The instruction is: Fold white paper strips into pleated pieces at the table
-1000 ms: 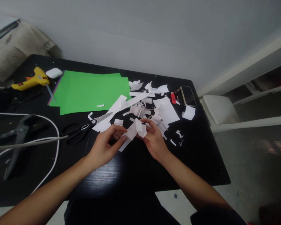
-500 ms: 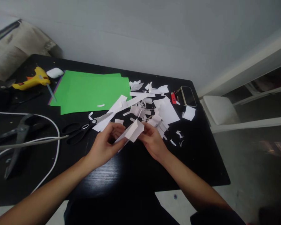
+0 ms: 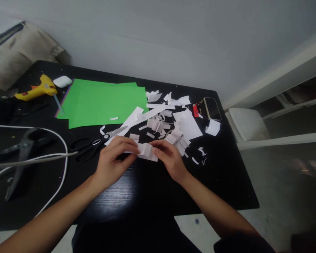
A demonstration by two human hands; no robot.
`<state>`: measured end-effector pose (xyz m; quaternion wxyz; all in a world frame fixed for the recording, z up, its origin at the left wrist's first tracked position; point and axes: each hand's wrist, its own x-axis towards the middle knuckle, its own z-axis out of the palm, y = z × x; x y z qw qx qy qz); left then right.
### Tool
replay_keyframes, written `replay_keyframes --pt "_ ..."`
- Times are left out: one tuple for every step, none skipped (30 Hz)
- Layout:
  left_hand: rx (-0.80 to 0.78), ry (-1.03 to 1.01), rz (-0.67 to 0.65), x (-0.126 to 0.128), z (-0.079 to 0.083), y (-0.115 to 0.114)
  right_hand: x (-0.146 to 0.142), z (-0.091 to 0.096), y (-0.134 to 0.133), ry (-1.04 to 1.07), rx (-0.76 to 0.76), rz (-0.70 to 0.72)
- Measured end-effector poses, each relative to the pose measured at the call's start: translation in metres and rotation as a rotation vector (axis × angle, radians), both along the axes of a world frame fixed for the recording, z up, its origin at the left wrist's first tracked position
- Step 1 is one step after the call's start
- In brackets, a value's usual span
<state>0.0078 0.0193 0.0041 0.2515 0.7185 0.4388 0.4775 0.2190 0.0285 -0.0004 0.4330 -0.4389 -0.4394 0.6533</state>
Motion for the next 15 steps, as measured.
replay_keyframes --pt "0.012 0.007 0.000 0.000 0.000 0.000 -0.001 0.001 -0.001 -0.022 0.027 0.009" --pt "0.020 0.016 0.000 0.001 -0.001 0.000 -0.001 0.002 -0.002 -0.033 0.050 0.016" --pt "0.028 0.027 -0.001 0.001 -0.001 0.000 -0.002 0.002 -0.003 -0.035 0.074 0.018" --pt "0.039 0.040 -0.001 0.000 -0.002 0.000 -0.002 0.002 -0.004 -0.031 0.097 0.016" --pt "0.052 0.056 -0.003 0.000 -0.002 0.000 -0.003 0.002 -0.004 -0.027 0.117 0.012" --pt "0.068 0.072 -0.005 0.000 -0.003 0.000 -0.003 0.002 -0.005 -0.026 0.133 0.009" --pt "0.085 0.088 -0.007 0.000 -0.003 0.000 -0.003 0.001 -0.005 -0.026 0.146 0.009" --pt "0.099 0.105 -0.004 0.000 -0.003 0.000 -0.003 0.000 -0.004 -0.029 0.154 0.011" --pt "0.104 0.122 0.009 0.000 -0.004 0.000 -0.002 -0.001 -0.004 -0.035 0.159 0.015" --pt "0.102 0.135 0.037 0.000 -0.004 0.000 -0.002 -0.002 -0.004 -0.041 0.164 0.021" --pt "0.096 0.139 0.077 0.000 -0.005 0.000 -0.001 -0.004 -0.003 -0.047 0.176 0.025" --pt "0.088 0.134 0.125 0.000 -0.006 0.001 -0.001 -0.005 -0.003 -0.053 0.191 0.028" --pt "0.080 0.120 0.172 0.000 -0.008 0.001 -0.001 -0.007 -0.002 -0.061 0.207 0.030" --pt "0.073 0.094 0.209 0.000 -0.011 0.002 -0.001 -0.009 -0.002 -0.069 0.225 0.028" --pt "0.065 0.057 0.229 0.000 -0.013 0.003 0.000 -0.011 -0.001 -0.077 0.241 0.025"
